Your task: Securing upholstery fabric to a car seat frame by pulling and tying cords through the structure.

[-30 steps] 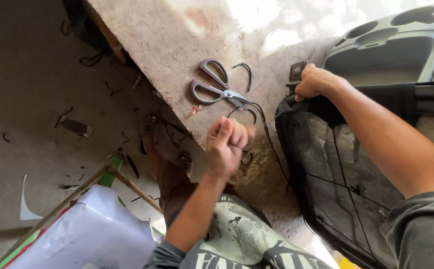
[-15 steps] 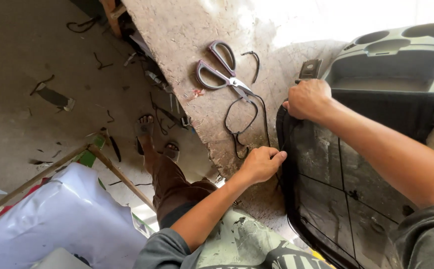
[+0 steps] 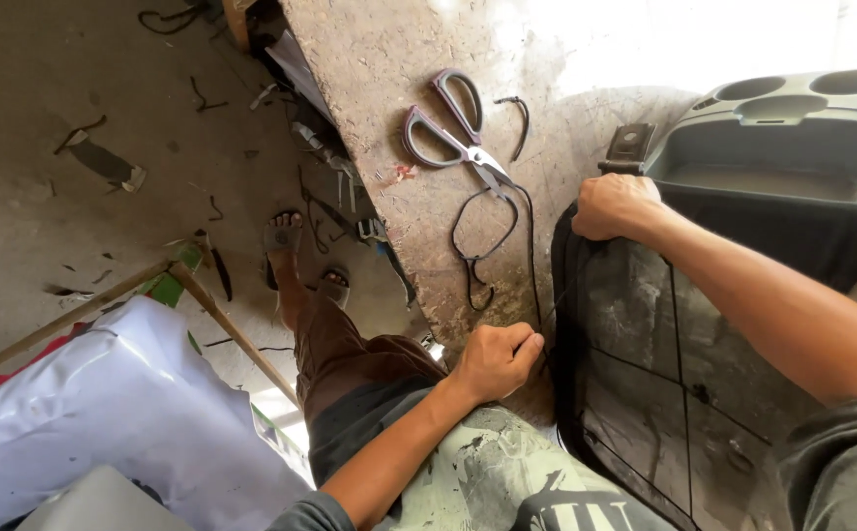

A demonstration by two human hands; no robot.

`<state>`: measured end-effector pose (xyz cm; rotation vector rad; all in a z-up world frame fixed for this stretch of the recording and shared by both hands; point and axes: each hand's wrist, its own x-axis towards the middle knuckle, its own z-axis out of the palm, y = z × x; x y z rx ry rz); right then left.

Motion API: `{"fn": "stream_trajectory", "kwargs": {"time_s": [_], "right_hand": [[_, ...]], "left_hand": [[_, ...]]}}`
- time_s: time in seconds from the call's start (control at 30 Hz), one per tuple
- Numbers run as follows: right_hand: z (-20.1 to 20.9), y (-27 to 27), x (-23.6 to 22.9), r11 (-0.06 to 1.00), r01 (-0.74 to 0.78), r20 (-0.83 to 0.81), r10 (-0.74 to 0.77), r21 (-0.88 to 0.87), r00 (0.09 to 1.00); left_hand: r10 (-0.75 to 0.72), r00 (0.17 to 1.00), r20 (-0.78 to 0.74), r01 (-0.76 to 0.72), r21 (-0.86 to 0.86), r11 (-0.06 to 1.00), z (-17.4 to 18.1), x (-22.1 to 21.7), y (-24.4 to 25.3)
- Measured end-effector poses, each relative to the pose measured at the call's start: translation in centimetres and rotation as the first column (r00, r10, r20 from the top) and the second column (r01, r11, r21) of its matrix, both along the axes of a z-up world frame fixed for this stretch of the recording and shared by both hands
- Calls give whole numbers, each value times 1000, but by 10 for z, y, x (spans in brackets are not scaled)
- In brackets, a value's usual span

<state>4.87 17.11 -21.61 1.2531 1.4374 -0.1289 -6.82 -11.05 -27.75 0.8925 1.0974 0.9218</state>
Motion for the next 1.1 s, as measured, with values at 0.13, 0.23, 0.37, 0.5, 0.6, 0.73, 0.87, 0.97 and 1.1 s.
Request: {"fn": "stream_trajectory", "kwargs": {"time_s": [0.13, 0.23, 0.37, 0.5, 0.6, 0.73, 0.87, 0.97, 1.1], "right_hand": [[3, 9, 3, 993, 89, -82, -95, -77, 992], [1, 17, 15, 985, 127, -112, -141, -119, 984], [13, 7, 11, 968, 209, -120, -226, -139, 967], [22, -3, 8, 989, 132, -104, -138, -65, 985], [28, -6, 0, 1000, -14, -110, 14, 3, 994], [18, -9, 11, 958, -280, -99, 286, 68, 953], [27, -12, 1, 952, -300, -109, 305, 58, 946], [4, -12, 15, 939, -336, -98, 342, 71, 935], [-14, -14, 4, 948, -288, -104, 303, 135, 947]], "left_hand": [[26, 999, 19, -28, 110, 994, -23, 7, -5], [11, 995, 99, -23, 120, 992, -40, 21, -11], [-27, 992, 124, 10, 137, 991, -31, 15, -17], [-56, 988, 144, 41, 103, 994, -7, 2, -14], [-50, 997, 59, 40, 149, 988, 6, 5, -10], [-116, 990, -78, 132, 240, 962, 14, 25, -17], [-77, 988, -133, 111, 274, 955, 22, 35, -28], [-40, 985, -165, 89, 299, 950, 28, 40, -35], [-143, 974, -175, 198, 358, 913, 27, 56, -42]]}}
